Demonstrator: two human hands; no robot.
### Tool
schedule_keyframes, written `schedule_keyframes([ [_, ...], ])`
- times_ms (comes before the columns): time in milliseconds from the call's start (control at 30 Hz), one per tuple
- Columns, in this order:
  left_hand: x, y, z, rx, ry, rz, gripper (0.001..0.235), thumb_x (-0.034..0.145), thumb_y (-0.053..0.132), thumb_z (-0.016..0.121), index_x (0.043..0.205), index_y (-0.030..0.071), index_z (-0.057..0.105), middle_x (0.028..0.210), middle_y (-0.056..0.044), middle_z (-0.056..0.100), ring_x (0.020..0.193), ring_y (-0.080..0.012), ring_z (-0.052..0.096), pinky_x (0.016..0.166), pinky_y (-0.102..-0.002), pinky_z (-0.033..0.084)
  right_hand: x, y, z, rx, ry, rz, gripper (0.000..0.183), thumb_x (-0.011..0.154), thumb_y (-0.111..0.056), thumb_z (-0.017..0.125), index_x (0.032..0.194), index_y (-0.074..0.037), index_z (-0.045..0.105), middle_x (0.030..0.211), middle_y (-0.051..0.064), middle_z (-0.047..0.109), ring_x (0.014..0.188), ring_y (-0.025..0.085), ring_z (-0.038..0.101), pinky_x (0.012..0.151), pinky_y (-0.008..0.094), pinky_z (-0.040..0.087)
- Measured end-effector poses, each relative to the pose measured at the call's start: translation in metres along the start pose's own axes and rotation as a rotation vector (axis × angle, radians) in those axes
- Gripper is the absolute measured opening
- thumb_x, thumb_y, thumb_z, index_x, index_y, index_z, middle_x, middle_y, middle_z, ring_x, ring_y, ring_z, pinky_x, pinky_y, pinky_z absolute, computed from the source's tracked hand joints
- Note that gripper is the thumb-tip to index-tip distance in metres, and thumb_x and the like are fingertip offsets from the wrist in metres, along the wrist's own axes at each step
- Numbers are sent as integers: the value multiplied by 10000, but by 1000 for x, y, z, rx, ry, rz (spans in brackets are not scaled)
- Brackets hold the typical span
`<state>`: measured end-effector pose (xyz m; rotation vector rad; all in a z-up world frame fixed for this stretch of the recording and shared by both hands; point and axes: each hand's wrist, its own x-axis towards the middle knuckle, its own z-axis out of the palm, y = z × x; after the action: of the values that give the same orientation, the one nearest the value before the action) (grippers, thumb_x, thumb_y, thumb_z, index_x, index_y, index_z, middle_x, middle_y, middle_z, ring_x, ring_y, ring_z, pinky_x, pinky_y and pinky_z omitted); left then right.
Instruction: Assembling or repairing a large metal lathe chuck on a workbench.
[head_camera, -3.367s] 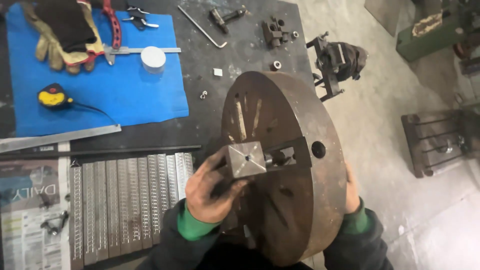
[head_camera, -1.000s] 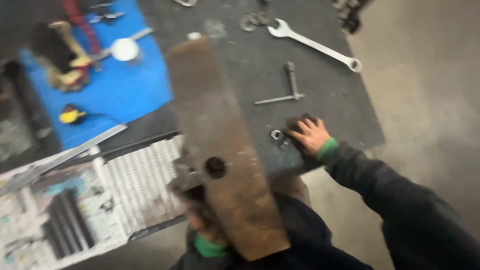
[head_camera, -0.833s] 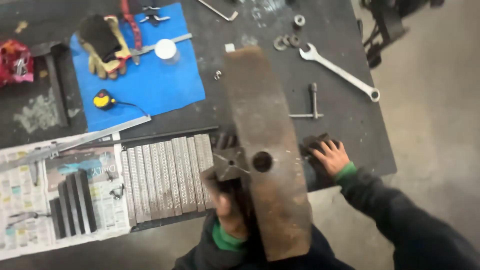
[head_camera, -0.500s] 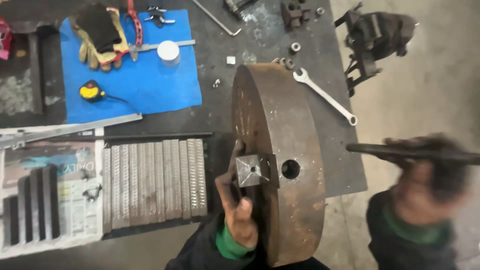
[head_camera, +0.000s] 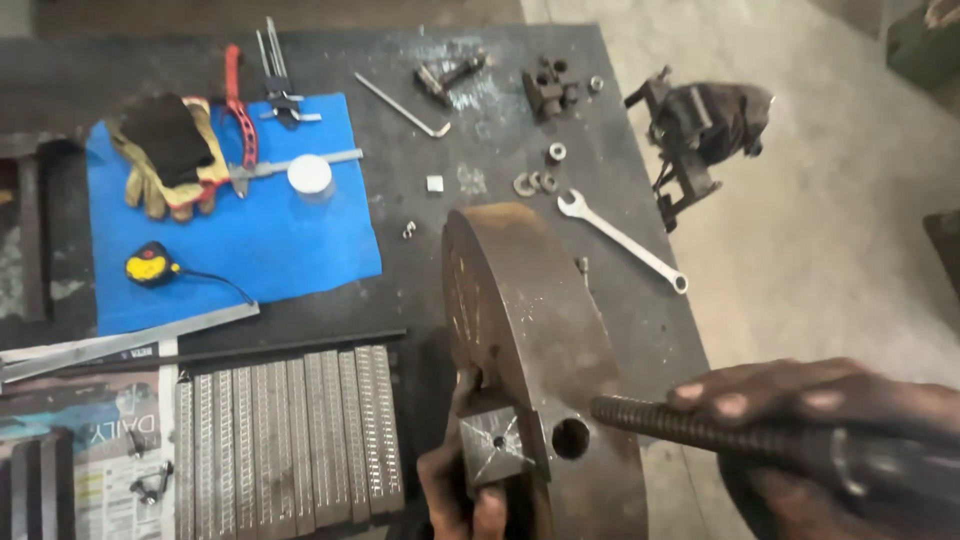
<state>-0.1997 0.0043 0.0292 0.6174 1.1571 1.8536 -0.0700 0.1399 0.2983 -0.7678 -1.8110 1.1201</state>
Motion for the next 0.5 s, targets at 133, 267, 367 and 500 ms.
schedule_keyframes([
  [133, 22, 29, 25, -149, 59, 103, 520, 1046, 339, 605, 1320, -62, 419, 1549, -418, 405, 1394, -410, 502, 1156, -476, 398, 16, 27, -42, 168, -137, 50, 392, 985, -28, 741, 1331, -104, 574, 1152, 158, 741, 1105, 403, 754, 938, 573, 601],
  [267, 30, 42, 34, -219, 21, 184, 481, 1098, 398, 594, 1277, 1, 389, 1586, -475, 319, 1521, -539, 365, 1268, -624, 298, 0, 50, -85, 288, -394, 124, 316, 985, -103, 650, 1300, -97, 624, 1172, 184, 778, 1084, 424, 775, 865, 552, 647],
  [367, 30, 44, 33, -185, 18, 176, 478, 1107, 448, 560, 1261, 35, 375, 1583, -476, 315, 1541, -563, 346, 1292, -663, 268, 23, 45, -70, 270, -526, 146, 275, 1025, -127, 564, 1289, -75, 625, 1177, 200, 778, 1091, 428, 780, 839, 525, 669],
  [500, 30, 30, 23, -99, -39, 243, 516, 1098, 456, 549, 1292, 10, 376, 1557, -457, 357, 1505, -554, 400, 1275, -658, 305, 42, 33, -46, 110, -732, 44, 273, 1096, -127, 443, 1361, -79, 490, 1271, 152, 728, 1169, 377, 747, 917, 503, 636],
])
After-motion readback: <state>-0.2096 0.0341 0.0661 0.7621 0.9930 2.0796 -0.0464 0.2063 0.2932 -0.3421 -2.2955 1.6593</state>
